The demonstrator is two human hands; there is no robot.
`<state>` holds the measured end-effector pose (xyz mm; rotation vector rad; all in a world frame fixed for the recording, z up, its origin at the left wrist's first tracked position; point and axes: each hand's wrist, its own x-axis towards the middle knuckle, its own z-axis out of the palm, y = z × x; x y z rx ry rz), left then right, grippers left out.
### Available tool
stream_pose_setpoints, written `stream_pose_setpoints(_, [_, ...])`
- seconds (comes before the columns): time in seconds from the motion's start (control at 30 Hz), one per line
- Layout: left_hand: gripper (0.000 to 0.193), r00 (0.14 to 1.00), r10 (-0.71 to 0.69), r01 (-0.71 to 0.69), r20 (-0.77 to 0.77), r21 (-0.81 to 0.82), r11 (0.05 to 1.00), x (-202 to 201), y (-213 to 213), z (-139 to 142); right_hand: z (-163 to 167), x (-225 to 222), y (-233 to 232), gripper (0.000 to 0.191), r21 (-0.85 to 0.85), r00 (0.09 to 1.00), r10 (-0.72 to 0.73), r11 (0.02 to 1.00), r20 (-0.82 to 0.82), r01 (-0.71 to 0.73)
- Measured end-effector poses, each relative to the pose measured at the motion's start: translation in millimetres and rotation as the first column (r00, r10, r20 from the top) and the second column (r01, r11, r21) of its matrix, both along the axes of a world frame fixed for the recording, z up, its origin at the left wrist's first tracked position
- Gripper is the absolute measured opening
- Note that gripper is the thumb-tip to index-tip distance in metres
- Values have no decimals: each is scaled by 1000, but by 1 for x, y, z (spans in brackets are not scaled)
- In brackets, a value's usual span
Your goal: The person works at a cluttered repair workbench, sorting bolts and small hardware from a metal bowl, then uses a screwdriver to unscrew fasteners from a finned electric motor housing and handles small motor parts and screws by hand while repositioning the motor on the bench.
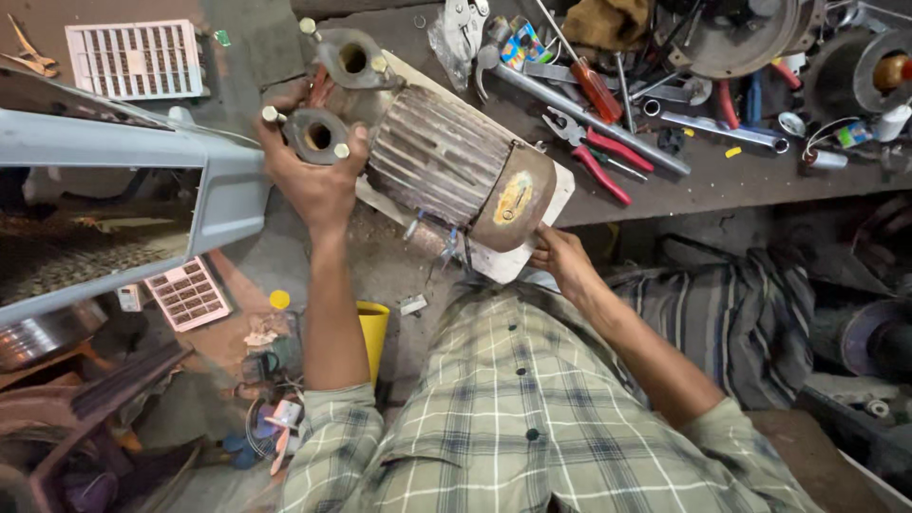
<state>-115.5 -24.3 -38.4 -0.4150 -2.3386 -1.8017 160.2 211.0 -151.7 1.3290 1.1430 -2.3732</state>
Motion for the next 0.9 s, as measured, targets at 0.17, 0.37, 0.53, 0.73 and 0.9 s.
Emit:
stream_pose_setpoints(0.17, [67,994,-29,18,-110,-100,995,3,2,2,7,19,-7,42,3,999,44,999,-25,-43])
stream_pose_setpoints(0.37, [65,994,-42,38,-97,-44,998,0,-1,-11,22,39,-27,53,20,979,203,979,16,-204])
stream_pose_setpoints(0.53, [68,995,-39,37,-94,-27,999,19,-5,-9,-7,14,-41,57,-90,957,231,964,-178,-250])
stream_pose_setpoints(0.73, [67,976,207,-211,-65,-63,975,87,-15,5,8,45,-16,51,-116,990,98,987,-100,-109])
stream_pose_setpoints(0.9, [67,951,306,-305,43,-31,952,121,-26,4,4,66,-22,34,-189,976,176,962,-127,-198])
